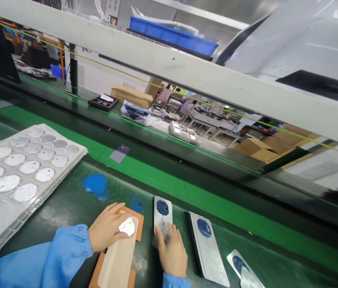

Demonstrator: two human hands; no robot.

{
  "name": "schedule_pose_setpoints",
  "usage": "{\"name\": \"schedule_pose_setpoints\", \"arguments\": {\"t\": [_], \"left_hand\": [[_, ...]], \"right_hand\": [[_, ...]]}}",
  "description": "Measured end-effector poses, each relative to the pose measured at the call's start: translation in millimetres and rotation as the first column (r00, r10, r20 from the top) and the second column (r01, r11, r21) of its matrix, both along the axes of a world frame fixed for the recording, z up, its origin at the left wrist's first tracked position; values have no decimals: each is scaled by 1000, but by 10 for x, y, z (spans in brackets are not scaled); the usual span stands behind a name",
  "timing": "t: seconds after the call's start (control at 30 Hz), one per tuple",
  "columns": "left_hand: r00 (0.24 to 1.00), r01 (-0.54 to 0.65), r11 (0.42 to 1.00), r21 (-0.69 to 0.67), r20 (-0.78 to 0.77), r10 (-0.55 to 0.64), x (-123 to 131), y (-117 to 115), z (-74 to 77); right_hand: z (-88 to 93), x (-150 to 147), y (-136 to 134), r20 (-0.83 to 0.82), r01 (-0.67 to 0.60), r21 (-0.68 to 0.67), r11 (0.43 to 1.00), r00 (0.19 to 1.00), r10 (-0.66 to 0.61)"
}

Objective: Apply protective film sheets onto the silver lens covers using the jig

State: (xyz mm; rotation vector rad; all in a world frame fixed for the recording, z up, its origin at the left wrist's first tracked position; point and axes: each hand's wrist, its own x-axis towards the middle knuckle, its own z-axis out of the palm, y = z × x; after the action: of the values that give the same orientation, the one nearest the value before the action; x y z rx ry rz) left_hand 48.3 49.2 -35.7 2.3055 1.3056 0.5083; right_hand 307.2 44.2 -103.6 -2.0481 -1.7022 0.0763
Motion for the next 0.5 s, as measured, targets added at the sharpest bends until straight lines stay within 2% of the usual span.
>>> {"name": "schedule_pose_setpoints", "arguments": {"t": [0.07,0.17,0.23,0.3,0.37,0.43,0.5], "left_hand": [[996,84,993,-85,-2,-85,-51,94,42],[972,235,951,-199,25,-235,-121,244,98],[957,289,928,-235,70,-280,-142,293,115],[966,249,945,-211,116,-229,-142,277,106],[985,133,982,-134,128,-116,-130,212,71],[995,33,997,-63,94,-28,-118,139,24],[999,2,999,-45,50,1,-113,97,-15]], "right_hand": [[-34,-36,-5,-7,-8,-6,1000,1000,8],[-42,-74,-10,-5,4,3,1000,1000,-4],[-31,-94,-9,2,17,10,1000,1000,-17],[-17,-114,-4,11,29,12,1000,1000,-29],[-5,-136,3,18,38,14,999,999,-38],[3,-156,10,25,46,19,999,999,-46],[8,-170,14,27,53,27,998,998,-54]]}}
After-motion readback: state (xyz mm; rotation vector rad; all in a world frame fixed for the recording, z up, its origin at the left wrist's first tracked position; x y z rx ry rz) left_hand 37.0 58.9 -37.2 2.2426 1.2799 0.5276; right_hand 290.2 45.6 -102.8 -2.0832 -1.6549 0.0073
